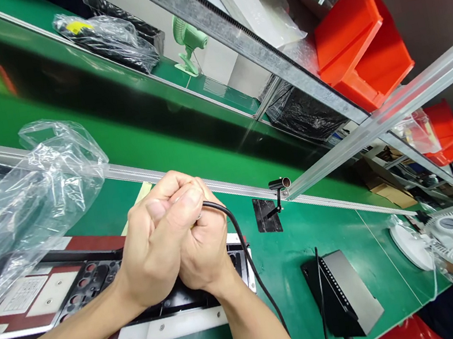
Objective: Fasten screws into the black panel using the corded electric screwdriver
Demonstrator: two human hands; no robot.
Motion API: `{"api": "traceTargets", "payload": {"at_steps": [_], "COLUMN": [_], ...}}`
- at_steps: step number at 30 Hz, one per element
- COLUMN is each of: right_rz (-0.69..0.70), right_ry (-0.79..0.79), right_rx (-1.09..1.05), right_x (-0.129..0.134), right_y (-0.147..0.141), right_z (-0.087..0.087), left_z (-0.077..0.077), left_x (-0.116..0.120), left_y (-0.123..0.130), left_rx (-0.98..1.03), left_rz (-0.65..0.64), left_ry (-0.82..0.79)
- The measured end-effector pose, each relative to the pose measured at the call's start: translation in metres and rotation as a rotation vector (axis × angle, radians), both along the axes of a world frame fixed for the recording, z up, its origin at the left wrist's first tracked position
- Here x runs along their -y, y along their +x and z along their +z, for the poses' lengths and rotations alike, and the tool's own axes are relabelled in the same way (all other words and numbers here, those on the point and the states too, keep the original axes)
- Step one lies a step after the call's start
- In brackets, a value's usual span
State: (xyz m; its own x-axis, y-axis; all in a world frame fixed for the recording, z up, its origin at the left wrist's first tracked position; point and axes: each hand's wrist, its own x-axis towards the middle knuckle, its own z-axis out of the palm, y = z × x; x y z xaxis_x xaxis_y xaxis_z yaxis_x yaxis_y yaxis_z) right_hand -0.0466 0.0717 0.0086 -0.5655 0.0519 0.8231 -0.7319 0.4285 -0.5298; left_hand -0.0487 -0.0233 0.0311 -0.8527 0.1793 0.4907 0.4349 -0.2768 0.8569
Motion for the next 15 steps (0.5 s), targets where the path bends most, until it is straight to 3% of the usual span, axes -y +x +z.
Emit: {"api": "traceTargets", "payload": {"at_steps": [15], "right_rz": [-0.020], "right_ry": [0.021], "right_rx": [-0.004], "right_x": [-0.0014], "right_y": [-0.0016], "right_z": [0.0004], "left_z": [0.0004], "left_x": [-0.0011], "left_y": [-0.0013], "left_rx": [0.011], "left_rz": [-0.009], "left_ry": [0.002]}}
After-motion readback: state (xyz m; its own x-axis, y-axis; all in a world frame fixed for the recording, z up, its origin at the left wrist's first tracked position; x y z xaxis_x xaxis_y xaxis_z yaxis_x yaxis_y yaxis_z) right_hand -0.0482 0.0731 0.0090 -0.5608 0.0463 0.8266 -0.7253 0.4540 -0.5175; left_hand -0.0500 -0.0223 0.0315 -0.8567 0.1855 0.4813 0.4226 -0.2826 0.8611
